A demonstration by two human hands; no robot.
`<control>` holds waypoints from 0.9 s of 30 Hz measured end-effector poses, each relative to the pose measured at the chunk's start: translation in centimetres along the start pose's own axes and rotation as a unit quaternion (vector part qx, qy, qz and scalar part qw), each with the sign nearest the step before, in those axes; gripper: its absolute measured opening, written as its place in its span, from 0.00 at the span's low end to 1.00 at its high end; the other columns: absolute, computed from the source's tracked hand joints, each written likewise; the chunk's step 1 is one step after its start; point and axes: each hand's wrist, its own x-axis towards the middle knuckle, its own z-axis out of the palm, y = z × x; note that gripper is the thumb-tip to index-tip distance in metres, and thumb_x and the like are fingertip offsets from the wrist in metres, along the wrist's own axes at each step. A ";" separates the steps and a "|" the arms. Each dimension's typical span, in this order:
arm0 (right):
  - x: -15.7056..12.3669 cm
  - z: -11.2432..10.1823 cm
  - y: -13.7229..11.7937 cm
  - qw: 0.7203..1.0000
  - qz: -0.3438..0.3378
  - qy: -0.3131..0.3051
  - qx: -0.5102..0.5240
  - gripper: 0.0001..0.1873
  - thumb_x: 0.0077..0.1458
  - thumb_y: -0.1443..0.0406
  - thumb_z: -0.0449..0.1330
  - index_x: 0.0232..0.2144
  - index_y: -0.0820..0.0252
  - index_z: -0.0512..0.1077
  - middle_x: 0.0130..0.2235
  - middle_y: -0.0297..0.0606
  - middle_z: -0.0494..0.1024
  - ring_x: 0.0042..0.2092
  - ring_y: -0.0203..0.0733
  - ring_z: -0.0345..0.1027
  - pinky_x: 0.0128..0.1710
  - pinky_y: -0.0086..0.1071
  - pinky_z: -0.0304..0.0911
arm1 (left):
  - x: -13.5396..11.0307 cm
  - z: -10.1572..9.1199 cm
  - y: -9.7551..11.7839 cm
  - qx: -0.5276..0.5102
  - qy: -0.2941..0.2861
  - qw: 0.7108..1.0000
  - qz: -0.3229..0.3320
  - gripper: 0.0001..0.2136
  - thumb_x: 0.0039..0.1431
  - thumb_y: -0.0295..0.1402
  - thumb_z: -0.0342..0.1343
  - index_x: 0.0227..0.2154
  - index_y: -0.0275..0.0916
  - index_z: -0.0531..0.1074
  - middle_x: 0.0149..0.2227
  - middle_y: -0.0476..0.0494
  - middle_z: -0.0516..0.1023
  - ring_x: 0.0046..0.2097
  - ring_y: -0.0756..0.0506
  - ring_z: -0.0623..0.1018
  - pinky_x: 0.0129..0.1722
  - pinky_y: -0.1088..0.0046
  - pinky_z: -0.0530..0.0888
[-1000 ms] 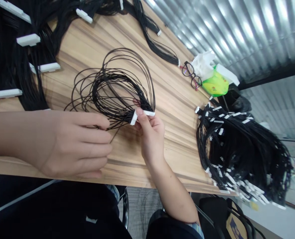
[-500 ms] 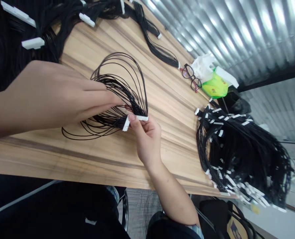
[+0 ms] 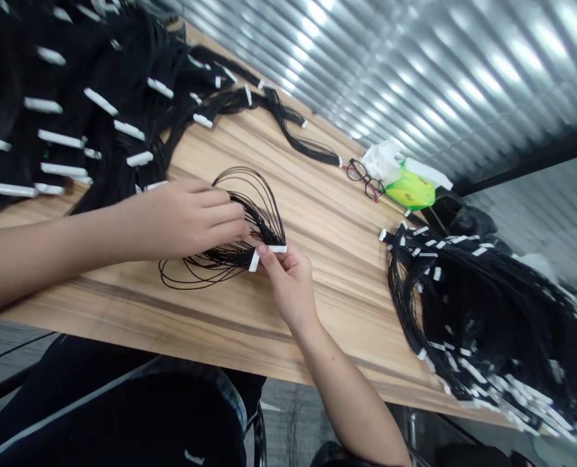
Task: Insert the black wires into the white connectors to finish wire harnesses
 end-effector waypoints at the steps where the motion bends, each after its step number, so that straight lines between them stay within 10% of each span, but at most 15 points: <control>1: 0.1 0.1 0.1 1.000 0.005 -0.003 0.005 0.14 0.54 0.53 0.73 0.39 0.54 0.84 0.42 0.38 0.90 0.42 0.43 0.83 0.53 0.44 0.77 | -0.1 0.1 -0.1 -0.010 -0.004 1.000 0.007 0.14 0.74 0.26 0.45 0.41 0.38 0.78 0.41 0.44 0.82 0.41 0.47 0.78 0.35 0.69 0.66; 11: 0.9 0.4 1.1 1.000 0.006 -0.020 0.006 0.30 0.41 0.40 0.75 0.36 0.57 0.83 0.37 0.40 0.90 0.41 0.51 0.83 0.49 0.45 0.77 | -1.0 -0.8 -1.9 -0.080 -0.045 0.996 0.002 0.09 0.73 0.31 0.54 0.42 0.47 0.80 0.37 0.51 0.82 0.40 0.51 0.78 0.38 0.77 0.72; 19: 1.8 1.0 1.2 0.998 -0.048 -0.025 0.022 0.34 0.36 0.37 0.75 0.35 0.57 0.83 0.37 0.41 0.89 0.42 0.52 0.82 0.51 0.47 0.75 | -1.3 -0.4 -6.0 -0.084 -0.037 0.930 -0.356 0.18 0.71 0.44 0.59 0.55 0.37 0.73 0.55 0.39 0.77 0.53 0.43 0.79 0.55 0.58 0.81; 27: 2.7 1.3 1.5 0.996 -0.068 -0.024 0.049 0.32 0.35 0.40 0.76 0.33 0.57 0.82 0.34 0.40 0.88 0.37 0.49 0.80 0.45 0.44 0.75 | -0.7 0.3 -6.2 -0.107 -0.051 0.910 -0.398 0.18 0.71 0.44 0.59 0.54 0.36 0.73 0.52 0.40 0.77 0.50 0.44 0.80 0.52 0.61 0.82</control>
